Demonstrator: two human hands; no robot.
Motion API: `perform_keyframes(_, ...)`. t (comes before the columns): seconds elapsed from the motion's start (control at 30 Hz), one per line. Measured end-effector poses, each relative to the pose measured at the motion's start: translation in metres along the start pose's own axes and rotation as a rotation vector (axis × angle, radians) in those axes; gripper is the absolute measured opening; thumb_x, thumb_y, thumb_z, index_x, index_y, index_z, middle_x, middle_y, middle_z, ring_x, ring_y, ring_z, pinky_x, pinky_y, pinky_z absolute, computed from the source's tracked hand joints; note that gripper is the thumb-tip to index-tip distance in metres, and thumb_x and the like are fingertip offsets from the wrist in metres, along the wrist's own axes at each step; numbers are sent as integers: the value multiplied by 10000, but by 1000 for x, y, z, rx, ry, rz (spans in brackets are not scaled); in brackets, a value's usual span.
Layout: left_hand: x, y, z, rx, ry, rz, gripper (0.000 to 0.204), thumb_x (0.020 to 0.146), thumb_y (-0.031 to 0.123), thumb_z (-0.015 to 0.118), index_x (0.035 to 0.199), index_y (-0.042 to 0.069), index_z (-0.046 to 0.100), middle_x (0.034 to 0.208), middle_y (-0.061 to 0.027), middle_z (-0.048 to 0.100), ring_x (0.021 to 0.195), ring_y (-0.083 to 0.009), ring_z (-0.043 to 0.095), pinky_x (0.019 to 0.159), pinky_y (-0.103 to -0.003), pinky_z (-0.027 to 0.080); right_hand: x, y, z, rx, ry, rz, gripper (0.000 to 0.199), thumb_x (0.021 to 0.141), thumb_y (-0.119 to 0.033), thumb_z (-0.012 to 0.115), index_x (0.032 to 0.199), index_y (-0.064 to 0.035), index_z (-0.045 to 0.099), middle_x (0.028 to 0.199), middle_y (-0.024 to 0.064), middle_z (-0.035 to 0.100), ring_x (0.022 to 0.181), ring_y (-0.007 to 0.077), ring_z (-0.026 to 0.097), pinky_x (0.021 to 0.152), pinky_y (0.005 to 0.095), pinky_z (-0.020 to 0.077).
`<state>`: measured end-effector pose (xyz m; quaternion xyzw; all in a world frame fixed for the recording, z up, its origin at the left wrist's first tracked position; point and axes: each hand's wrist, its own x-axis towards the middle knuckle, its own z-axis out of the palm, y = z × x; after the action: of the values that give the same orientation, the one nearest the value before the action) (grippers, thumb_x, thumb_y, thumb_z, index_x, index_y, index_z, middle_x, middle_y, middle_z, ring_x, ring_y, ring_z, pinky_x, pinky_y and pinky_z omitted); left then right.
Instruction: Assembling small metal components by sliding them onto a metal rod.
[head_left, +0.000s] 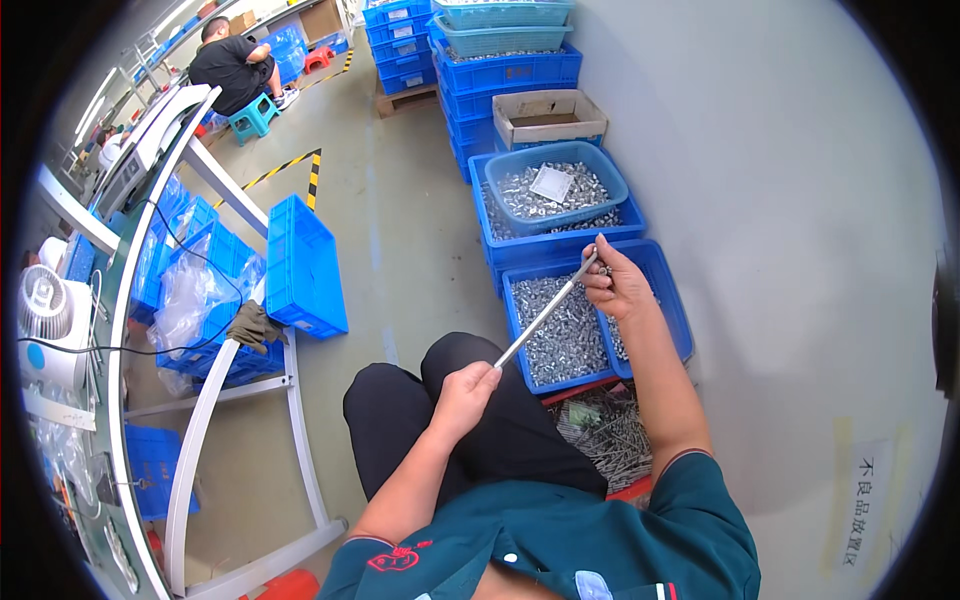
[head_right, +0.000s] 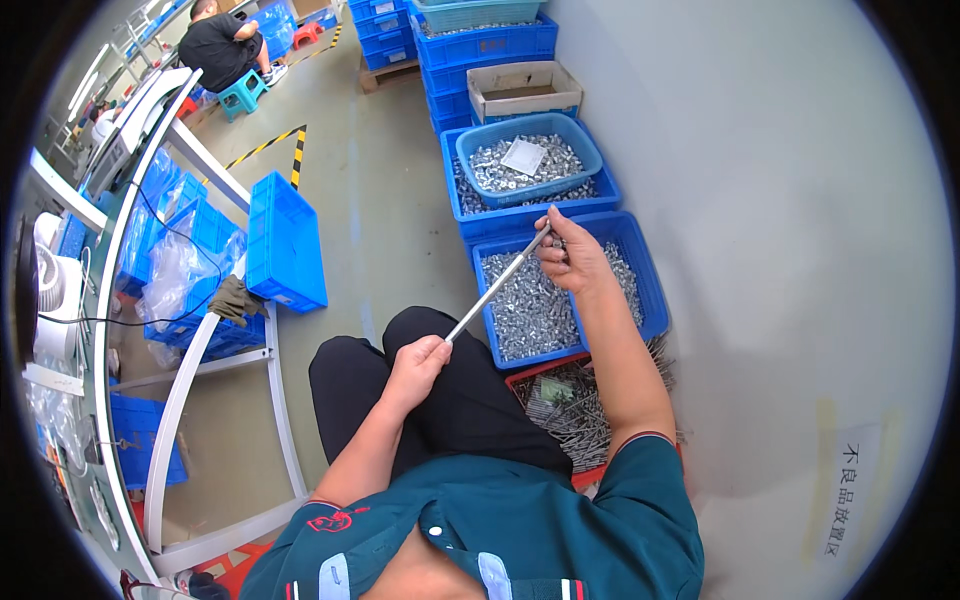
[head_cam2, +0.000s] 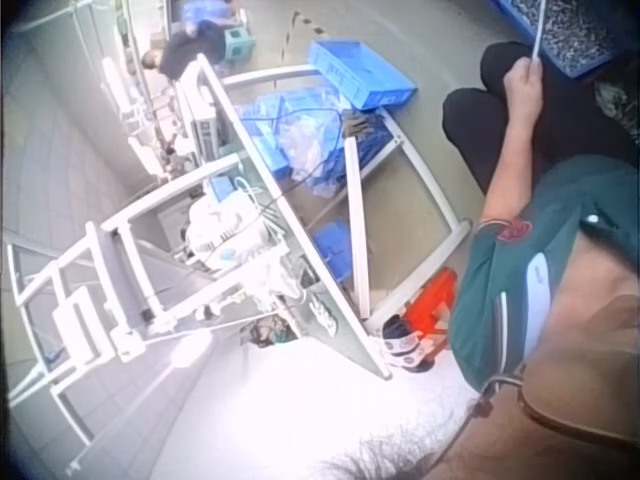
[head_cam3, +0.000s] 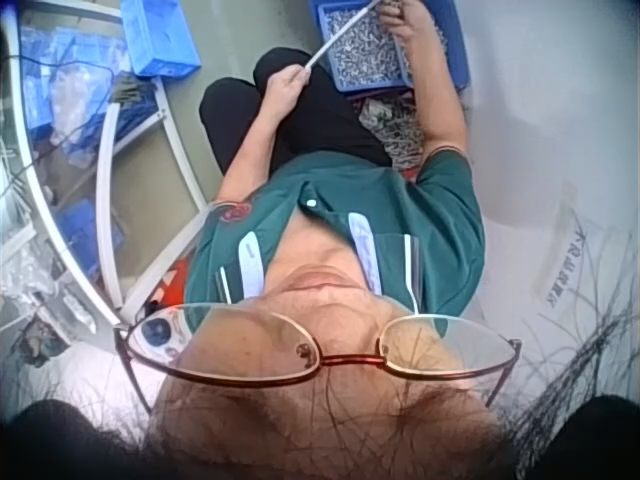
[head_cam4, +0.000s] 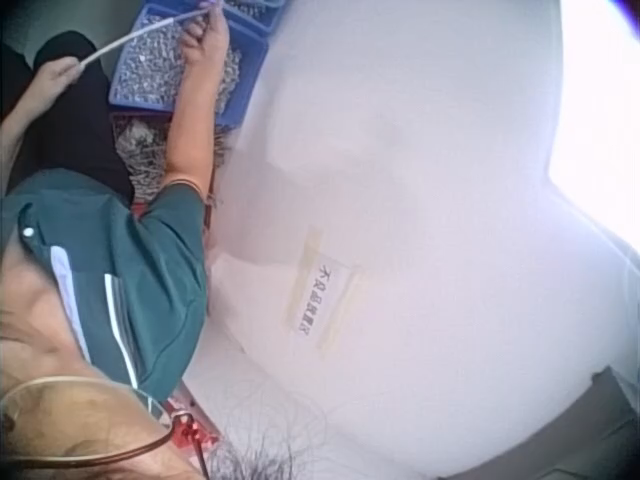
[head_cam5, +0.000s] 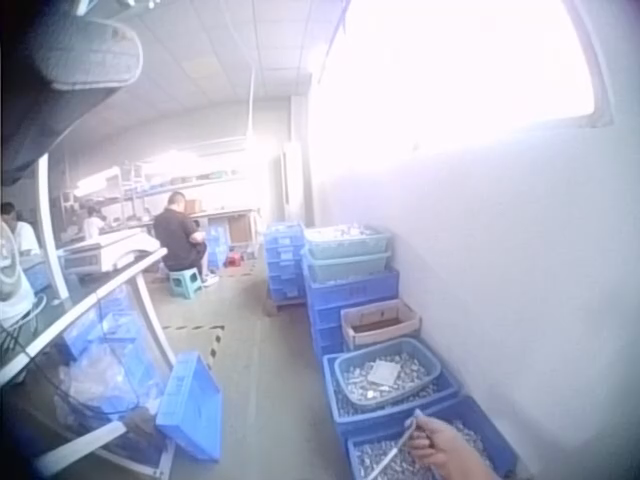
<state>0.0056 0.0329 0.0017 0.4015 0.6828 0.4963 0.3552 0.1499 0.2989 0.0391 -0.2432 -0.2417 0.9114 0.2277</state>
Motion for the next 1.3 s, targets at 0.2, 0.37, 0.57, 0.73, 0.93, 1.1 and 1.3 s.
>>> perform_keyframes(0.2,-1,0,0,15,44,-10,243,870,185,548,756,-29,556,614,-100,525,574,-149,493,566,-294,411,-10,-11,28,-404,78,-174,202,870,-212,593,870,-10,582,626,-11,466,444,31,374,344,156,248)
perform_keyframes(0.37,0,-2,1,-46,28,6,231,868,179,550,766,-28,561,611,-96,527,568,-146,486,560,-295,410,-12,-7,27,-361,100,-159,215,877,-213,584,890,2,578,624,-10,462,445,32,375,345,159,248)
perform_keyframes(0.57,-1,-1,1,-22,32,-11,237,871,178,544,759,-31,554,614,-94,528,572,-141,482,560,-296,408,-13,2,32,-497,138,-217,217,890,-229,563,878,-13,576,607,-17,453,432,35,361,345,165,234)
perform_keyframes(0.73,0,-1,1,-41,42,-15,239,875,179,537,748,-23,550,604,-76,510,569,-125,467,554,-286,401,-17,31,38,-400,12,-40,227,899,-227,552,885,-4,593,629,-13,450,448,27,361,353,160,241)
perform_keyframes(0.93,1,-3,-3,-122,46,-110,257,883,188,530,701,7,535,583,-18,472,557,-83,427,525,-254,366,-4,74,-34,186,24,287,186,900,-172,521,1000,-16,528,797,56,503,547,62,423,362,143,279)
perform_keyframes(1.1,5,1,1,-187,9,-139,274,892,189,520,671,26,517,569,17,437,540,-54,395,494,-234,331,27,109,-106,331,480,243,144,856,-64,496,963,31,500,797,128,555,637,196,575,428,212,420)
perform_keyframes(1.3,4,0,-5,-177,14,-159,283,893,200,517,670,26,513,567,22,422,542,-52,380,494,-234,321,21,99,-89,315,229,279,133,908,-149,498,977,-34,498,785,58,512,554,72,437,375,151,291)
